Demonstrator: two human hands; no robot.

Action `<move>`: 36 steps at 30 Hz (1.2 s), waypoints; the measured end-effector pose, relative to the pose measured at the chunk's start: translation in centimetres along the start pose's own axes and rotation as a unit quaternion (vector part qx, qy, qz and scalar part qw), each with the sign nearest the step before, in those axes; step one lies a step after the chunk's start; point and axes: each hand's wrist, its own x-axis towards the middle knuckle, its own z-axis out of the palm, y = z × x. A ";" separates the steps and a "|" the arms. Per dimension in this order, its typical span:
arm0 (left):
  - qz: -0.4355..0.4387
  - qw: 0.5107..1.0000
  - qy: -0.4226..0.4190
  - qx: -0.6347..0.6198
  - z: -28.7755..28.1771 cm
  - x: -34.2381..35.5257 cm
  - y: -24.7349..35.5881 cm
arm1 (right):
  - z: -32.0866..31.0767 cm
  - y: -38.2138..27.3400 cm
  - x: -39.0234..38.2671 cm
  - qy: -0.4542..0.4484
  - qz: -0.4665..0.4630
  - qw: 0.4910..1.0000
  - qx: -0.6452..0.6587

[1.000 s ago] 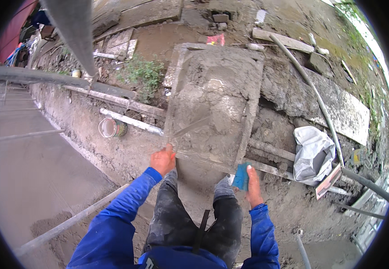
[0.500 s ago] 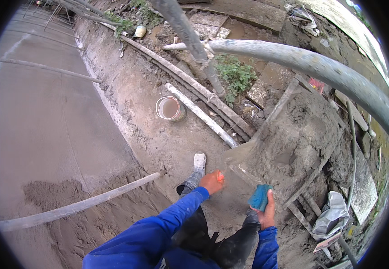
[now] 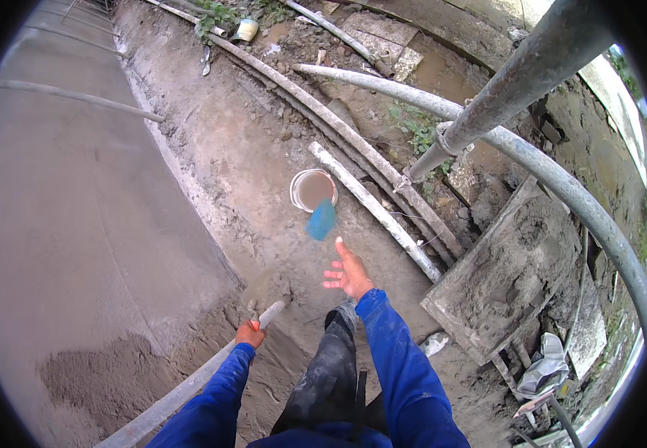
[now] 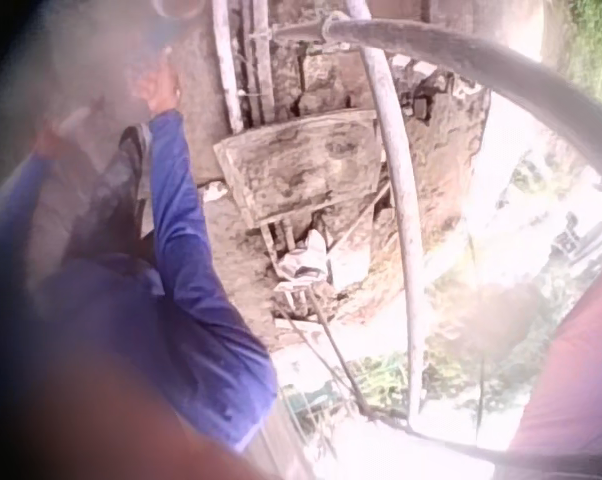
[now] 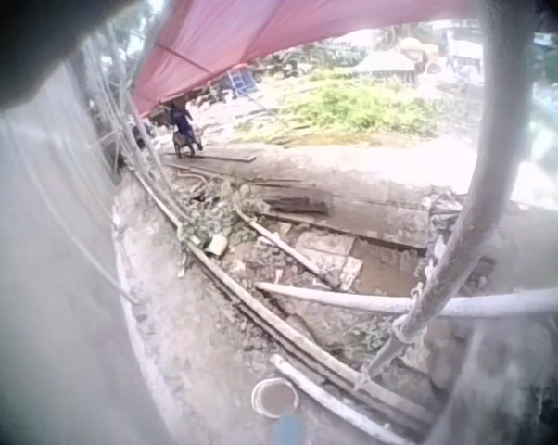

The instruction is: The person smooths wet cement on a wall using a sponge and trowel. They repeatedly apply and level the cement, occasionally dipping the sponge in water and scraping excess material from the trowel.

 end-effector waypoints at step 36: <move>0.397 0.772 -0.495 -0.026 10.1 -50.3 33.2 | -40.3 58.9 -41.2 0.416 -0.145 0.828 0.347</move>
